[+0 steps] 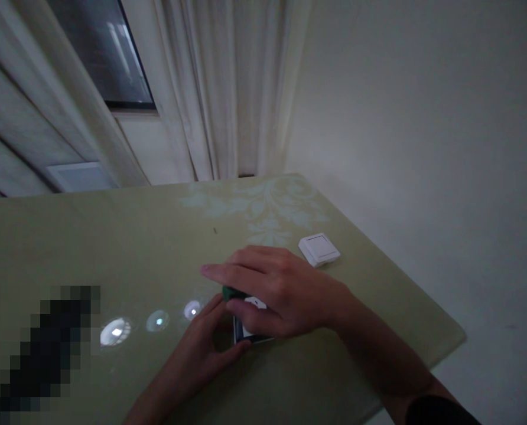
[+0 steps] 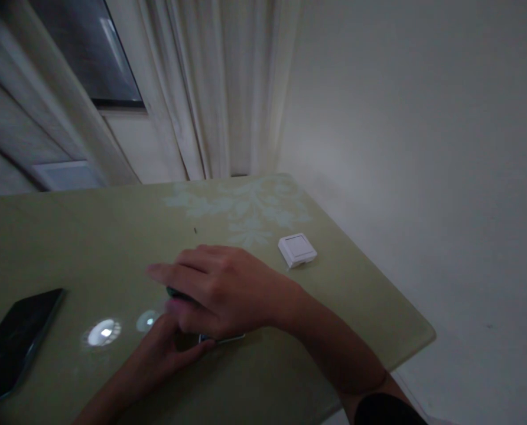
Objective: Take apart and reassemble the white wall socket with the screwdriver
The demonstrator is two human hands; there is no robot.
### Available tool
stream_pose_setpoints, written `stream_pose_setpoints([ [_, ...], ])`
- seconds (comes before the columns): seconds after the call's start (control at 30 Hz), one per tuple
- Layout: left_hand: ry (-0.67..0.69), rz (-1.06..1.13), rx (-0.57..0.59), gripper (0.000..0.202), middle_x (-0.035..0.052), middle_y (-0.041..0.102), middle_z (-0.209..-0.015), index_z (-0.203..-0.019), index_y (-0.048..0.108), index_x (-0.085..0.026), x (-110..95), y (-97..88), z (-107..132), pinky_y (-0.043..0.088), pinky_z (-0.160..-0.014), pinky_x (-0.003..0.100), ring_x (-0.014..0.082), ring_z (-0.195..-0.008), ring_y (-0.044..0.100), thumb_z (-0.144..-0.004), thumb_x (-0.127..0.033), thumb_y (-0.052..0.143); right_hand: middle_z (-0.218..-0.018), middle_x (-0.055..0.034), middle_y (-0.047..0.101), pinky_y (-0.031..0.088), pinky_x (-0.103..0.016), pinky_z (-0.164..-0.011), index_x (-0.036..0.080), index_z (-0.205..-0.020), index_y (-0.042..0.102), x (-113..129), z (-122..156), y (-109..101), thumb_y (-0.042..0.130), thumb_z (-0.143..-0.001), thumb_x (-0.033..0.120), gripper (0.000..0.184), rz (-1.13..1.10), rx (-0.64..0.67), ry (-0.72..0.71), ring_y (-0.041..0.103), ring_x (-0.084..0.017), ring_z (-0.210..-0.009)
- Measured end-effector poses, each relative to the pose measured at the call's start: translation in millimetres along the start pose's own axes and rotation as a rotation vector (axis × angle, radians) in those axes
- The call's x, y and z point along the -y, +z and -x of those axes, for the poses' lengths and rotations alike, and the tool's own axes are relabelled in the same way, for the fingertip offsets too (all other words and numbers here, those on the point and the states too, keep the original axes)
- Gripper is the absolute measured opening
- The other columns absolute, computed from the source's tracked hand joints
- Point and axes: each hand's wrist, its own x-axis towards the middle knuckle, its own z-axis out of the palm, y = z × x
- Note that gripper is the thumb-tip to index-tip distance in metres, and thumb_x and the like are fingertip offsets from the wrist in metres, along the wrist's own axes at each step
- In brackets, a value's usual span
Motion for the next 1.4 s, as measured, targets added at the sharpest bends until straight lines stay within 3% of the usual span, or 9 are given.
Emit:
stream_pose_setpoints([
  [0.1,0.002,-0.027,0.037,0.045,0.0060,0.079,-0.123,-0.130,0.074,-0.034,3,1.2,1,0.066,-0.095,0.048,0.0334,-0.112,0.076,-0.087,-0.027,0.084,-0.121,-0.0149,0.075,0.056,-0.031,-0.097,0.004,-0.141,0.064,-3,-1,-2,0.048,-0.112,0.018,0.036,-0.080,0.036,-0.008,0.068,-0.020,-0.109],
  [0.23,0.004,-0.033,0.017,0.048,0.0051,0.077,-0.126,-0.131,0.071,-0.035,6,0.6,3,0.065,-0.098,0.049,0.0328,-0.114,0.075,-0.087,-0.026,0.083,-0.091,-0.0058,0.071,0.055,-0.032,-0.082,0.015,-0.120,0.078,-8,-1,0,0.057,-0.113,0.042,0.034,0.106,-0.053,-0.026,0.065,-0.020,-0.084],
  [0.4,-0.003,-0.042,0.027,0.049,0.0070,0.075,-0.132,-0.134,0.071,-0.033,9,-2.9,2,0.064,-0.100,0.049,0.0334,-0.118,0.074,-0.087,-0.026,0.083,-0.140,-0.0168,0.069,0.055,-0.036,-0.106,0.008,-0.160,0.047,-6,-1,1,0.047,-0.114,0.021,0.048,-0.092,0.074,0.026,0.062,-0.021,-0.128],
  [0.53,-0.014,-0.068,-0.003,0.047,0.0030,0.076,-0.130,-0.131,0.072,-0.038,11,-2.8,4,0.065,-0.100,0.051,0.0365,-0.120,0.074,-0.087,-0.029,0.085,-0.097,-0.0066,0.071,0.056,-0.035,-0.085,0.018,-0.141,0.070,-6,-1,8,0.056,-0.113,0.045,0.041,0.054,-0.016,0.033,0.067,-0.021,-0.093],
  [0.7,-0.002,-0.018,0.020,0.046,0.0065,0.075,-0.132,-0.132,0.072,-0.035,11,-1.8,2,0.067,-0.095,0.048,0.0335,-0.116,0.076,-0.088,-0.027,0.084,-0.142,-0.0156,0.069,0.053,-0.036,-0.110,0.010,-0.155,0.054,-9,-1,7,0.050,-0.113,0.021,0.043,-0.189,0.032,0.019,0.064,-0.020,-0.131],
  [0.87,0.001,-0.039,0.000,0.048,0.0052,0.078,-0.121,-0.132,0.072,-0.036,10,-2.6,1,0.067,-0.094,0.050,0.0353,-0.116,0.076,-0.087,-0.032,0.086,-0.107,-0.0080,0.074,0.058,-0.033,-0.089,0.018,-0.141,0.070,-9,0,9,0.060,-0.112,0.041,0.038,-0.084,-0.032,0.048,0.069,-0.019,-0.099],
  [1.0,0.016,-0.059,-0.007,0.036,0.0043,0.079,-0.114,-0.123,0.075,-0.034,9,-3.7,3,0.068,-0.090,0.048,0.0332,-0.108,0.077,-0.089,-0.036,0.084,-0.136,-0.0131,0.071,0.056,-0.035,-0.106,0.014,-0.156,0.056,-4,-1,8,0.054,-0.114,0.023,0.043,-0.229,0.039,0.027,0.065,-0.019,-0.125],
  [1.17,0.001,-0.108,-0.027,0.039,0.0032,0.080,-0.109,-0.126,0.074,-0.036,14,-1.3,5,0.067,-0.096,0.053,0.0353,-0.111,0.077,-0.088,-0.037,0.085,-0.103,-0.0072,0.069,0.058,-0.033,-0.088,0.019,-0.135,0.076,-2,0,8,0.063,-0.111,0.038,0.033,-0.105,0.001,0.064,0.066,-0.018,-0.096],
  [1.4,-0.007,-0.013,0.012,0.041,0.0064,0.078,-0.124,-0.127,0.073,-0.031,8,-3.3,0,0.069,-0.090,0.044,0.0312,-0.109,0.078,-0.087,-0.028,0.083,-0.132,-0.0111,0.071,0.057,-0.034,-0.106,0.018,-0.153,0.061,-5,0,-2,0.056,-0.113,0.021,0.041,-0.386,0.089,0.104,0.067,-0.018,-0.121],
])
